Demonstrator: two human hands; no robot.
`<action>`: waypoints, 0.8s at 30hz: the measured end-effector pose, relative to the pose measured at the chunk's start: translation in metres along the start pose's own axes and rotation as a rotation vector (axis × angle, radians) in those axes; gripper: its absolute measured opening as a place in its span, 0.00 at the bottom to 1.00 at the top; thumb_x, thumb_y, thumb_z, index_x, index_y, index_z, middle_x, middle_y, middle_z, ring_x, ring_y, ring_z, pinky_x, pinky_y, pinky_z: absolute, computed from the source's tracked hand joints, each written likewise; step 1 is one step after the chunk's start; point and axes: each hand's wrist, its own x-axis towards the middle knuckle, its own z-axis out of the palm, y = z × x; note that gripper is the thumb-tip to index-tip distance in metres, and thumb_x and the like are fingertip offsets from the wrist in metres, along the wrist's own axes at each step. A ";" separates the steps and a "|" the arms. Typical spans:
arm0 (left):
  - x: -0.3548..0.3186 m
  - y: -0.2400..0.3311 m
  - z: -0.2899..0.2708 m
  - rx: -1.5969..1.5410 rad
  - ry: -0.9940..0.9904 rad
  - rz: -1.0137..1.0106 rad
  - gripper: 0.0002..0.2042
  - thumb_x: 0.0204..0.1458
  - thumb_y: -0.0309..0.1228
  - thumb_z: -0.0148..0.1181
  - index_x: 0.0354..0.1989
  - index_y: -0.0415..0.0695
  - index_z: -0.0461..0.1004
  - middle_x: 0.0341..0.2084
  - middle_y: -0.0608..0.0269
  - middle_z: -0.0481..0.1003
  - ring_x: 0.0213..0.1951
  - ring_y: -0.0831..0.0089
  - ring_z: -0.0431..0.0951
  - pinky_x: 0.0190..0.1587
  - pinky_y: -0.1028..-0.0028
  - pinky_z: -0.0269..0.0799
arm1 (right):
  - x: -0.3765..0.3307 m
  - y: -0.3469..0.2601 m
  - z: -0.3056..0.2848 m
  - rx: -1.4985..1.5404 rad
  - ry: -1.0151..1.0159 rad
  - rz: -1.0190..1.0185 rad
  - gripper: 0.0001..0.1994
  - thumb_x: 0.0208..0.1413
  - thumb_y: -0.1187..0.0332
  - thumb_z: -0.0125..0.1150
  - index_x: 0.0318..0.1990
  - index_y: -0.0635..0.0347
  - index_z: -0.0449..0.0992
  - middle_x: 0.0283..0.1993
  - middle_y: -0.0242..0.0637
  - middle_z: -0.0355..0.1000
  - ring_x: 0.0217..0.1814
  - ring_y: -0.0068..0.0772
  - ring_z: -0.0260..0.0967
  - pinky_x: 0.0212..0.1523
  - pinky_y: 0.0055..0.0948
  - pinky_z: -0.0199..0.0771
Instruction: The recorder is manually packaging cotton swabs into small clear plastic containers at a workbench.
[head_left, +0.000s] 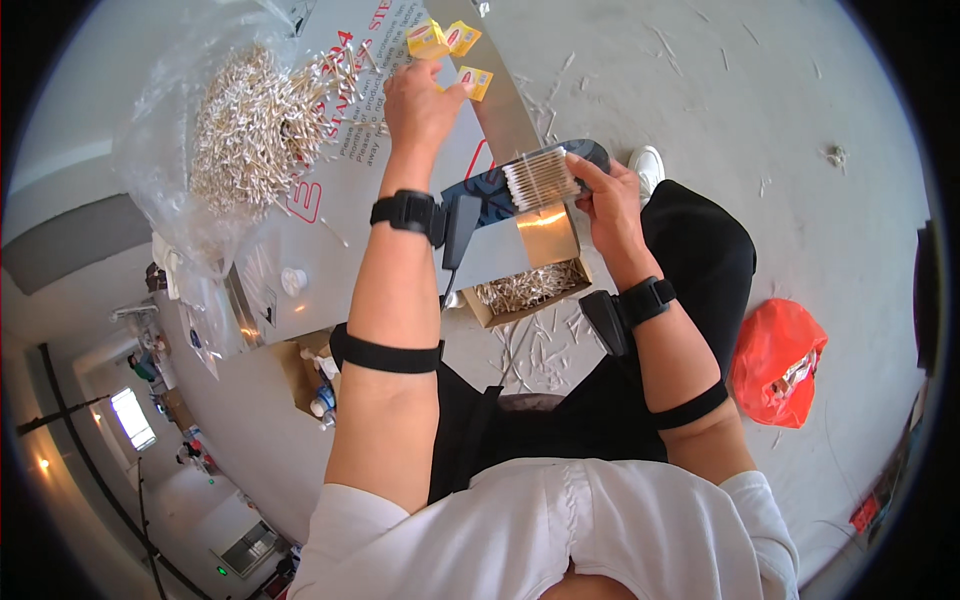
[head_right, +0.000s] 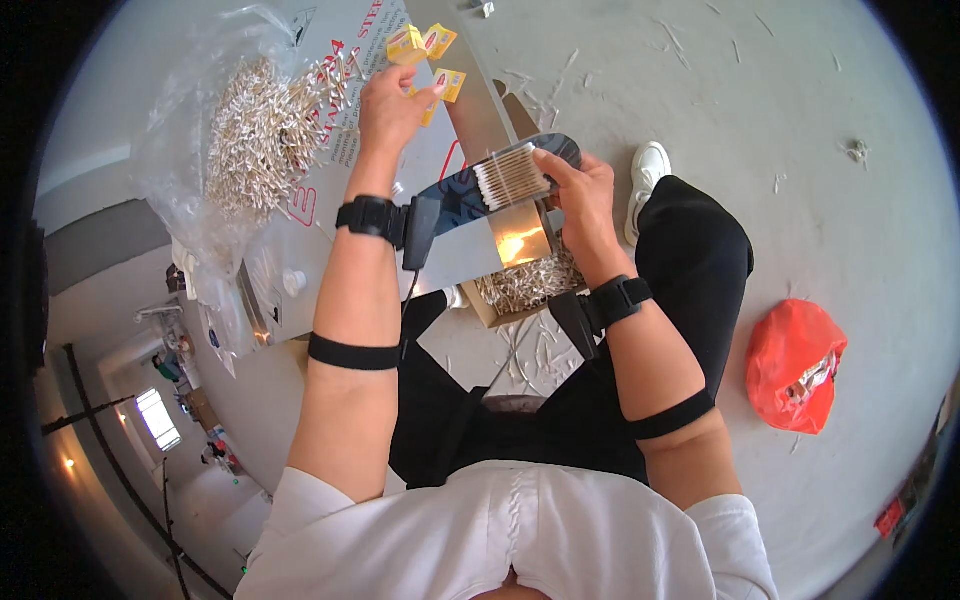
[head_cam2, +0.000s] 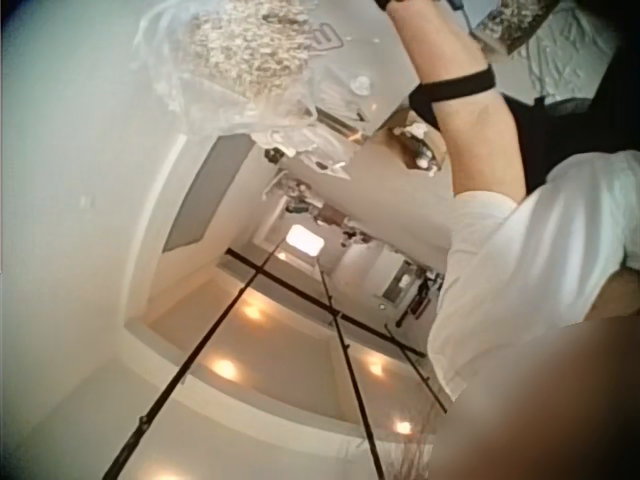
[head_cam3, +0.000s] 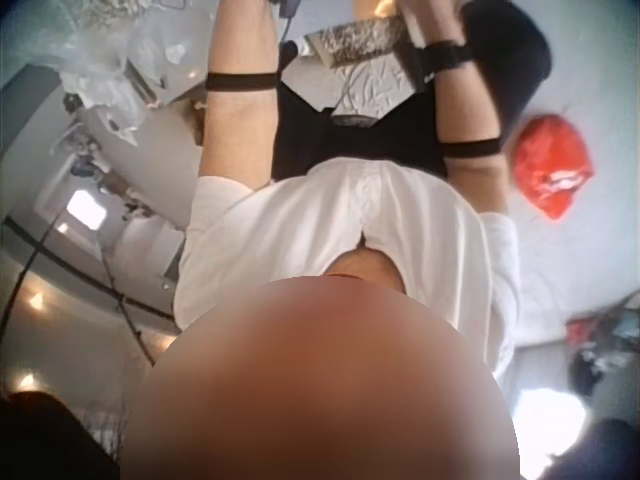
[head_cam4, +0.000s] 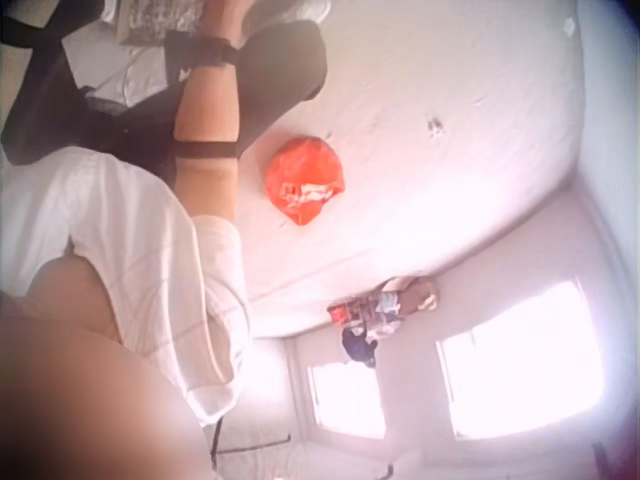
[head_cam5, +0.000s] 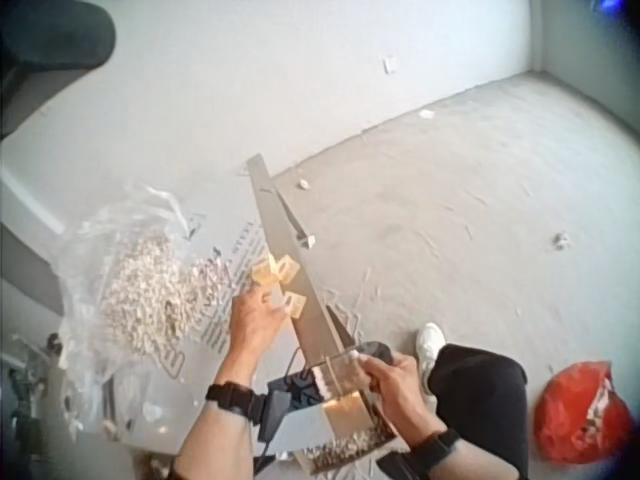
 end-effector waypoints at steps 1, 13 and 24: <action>0.007 0.005 0.003 0.089 -0.063 -0.103 0.19 0.45 0.36 0.70 0.44 0.40 0.77 0.45 0.54 0.76 0.51 0.54 0.72 0.51 0.60 0.70 | 0.000 -0.001 0.000 0.003 -0.008 0.005 0.06 0.55 0.70 0.65 0.35 0.63 0.81 0.29 0.29 0.76 0.26 0.19 0.71 0.24 0.21 0.68; -0.003 0.041 0.032 0.123 -0.128 -0.080 0.14 0.41 0.35 0.75 0.32 0.41 0.79 0.28 0.60 0.80 0.33 0.68 0.81 0.41 0.68 0.75 | -0.003 -0.005 0.002 0.006 0.032 0.053 0.05 0.55 0.67 0.66 0.35 0.58 0.79 0.27 0.24 0.73 0.22 0.12 0.61 0.22 0.16 0.56; -0.080 0.038 -0.005 -0.715 -0.185 -0.426 0.11 0.44 0.13 0.62 0.38 0.31 0.74 0.30 0.57 0.79 0.31 0.76 0.78 0.34 0.77 0.74 | -0.001 -0.003 0.003 0.002 0.029 0.036 0.06 0.54 0.67 0.68 0.33 0.57 0.79 0.25 0.23 0.70 0.20 0.13 0.56 0.22 0.17 0.53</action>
